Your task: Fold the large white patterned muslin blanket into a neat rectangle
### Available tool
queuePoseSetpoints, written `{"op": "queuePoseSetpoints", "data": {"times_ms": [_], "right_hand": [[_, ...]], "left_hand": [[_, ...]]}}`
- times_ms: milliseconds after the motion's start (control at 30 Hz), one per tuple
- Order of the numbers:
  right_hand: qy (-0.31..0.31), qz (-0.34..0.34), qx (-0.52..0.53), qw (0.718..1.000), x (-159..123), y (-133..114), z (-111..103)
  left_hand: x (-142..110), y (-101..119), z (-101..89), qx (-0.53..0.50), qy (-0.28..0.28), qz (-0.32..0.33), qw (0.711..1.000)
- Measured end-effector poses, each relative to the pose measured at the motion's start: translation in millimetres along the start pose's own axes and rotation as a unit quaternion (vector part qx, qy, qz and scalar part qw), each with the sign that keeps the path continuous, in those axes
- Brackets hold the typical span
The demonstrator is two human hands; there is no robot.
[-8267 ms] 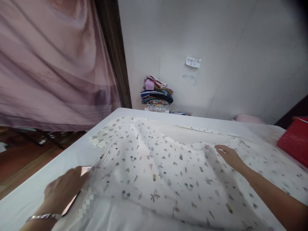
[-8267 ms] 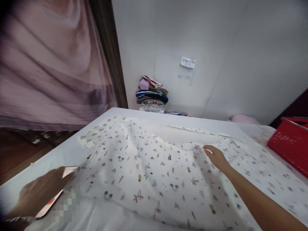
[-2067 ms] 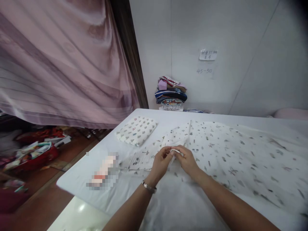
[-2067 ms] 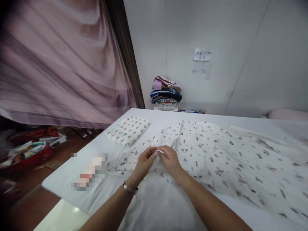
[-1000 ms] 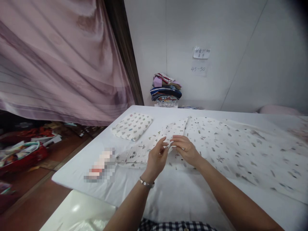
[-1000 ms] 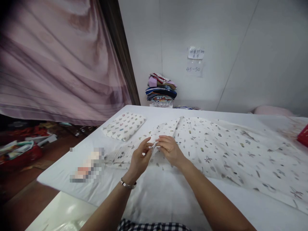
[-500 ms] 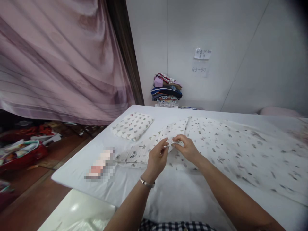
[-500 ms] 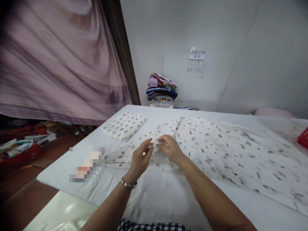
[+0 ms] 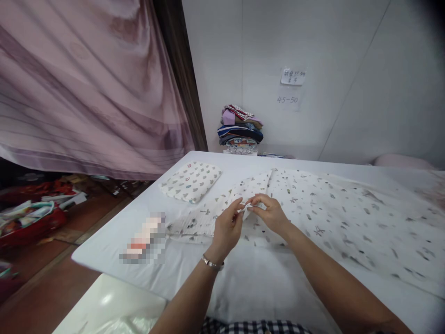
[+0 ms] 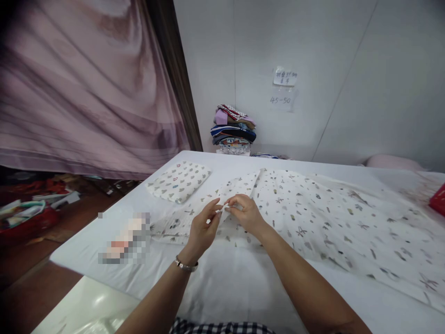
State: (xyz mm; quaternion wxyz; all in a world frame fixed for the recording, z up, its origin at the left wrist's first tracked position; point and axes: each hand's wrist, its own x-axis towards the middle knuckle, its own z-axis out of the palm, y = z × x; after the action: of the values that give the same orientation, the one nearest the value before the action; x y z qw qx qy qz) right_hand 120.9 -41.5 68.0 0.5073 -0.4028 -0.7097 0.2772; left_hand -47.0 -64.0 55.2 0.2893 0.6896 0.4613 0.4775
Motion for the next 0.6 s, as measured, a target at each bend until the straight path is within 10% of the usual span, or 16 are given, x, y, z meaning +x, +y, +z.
{"op": "queuePoseSetpoints", "data": {"times_ms": [367, 600], "right_hand": [[0.047, -0.064, -0.027, 0.996, 12.6, -2.3, 12.6], [-0.011, -0.022, -0.125, 0.992, -3.4, 29.2, -5.0]], "left_hand": [[20.1, -6.8, -2.5, 0.137, -0.017, 0.013, 0.990], [123.7, -26.5, -57.6, 0.163, 0.086, -0.073, 0.980]]}}
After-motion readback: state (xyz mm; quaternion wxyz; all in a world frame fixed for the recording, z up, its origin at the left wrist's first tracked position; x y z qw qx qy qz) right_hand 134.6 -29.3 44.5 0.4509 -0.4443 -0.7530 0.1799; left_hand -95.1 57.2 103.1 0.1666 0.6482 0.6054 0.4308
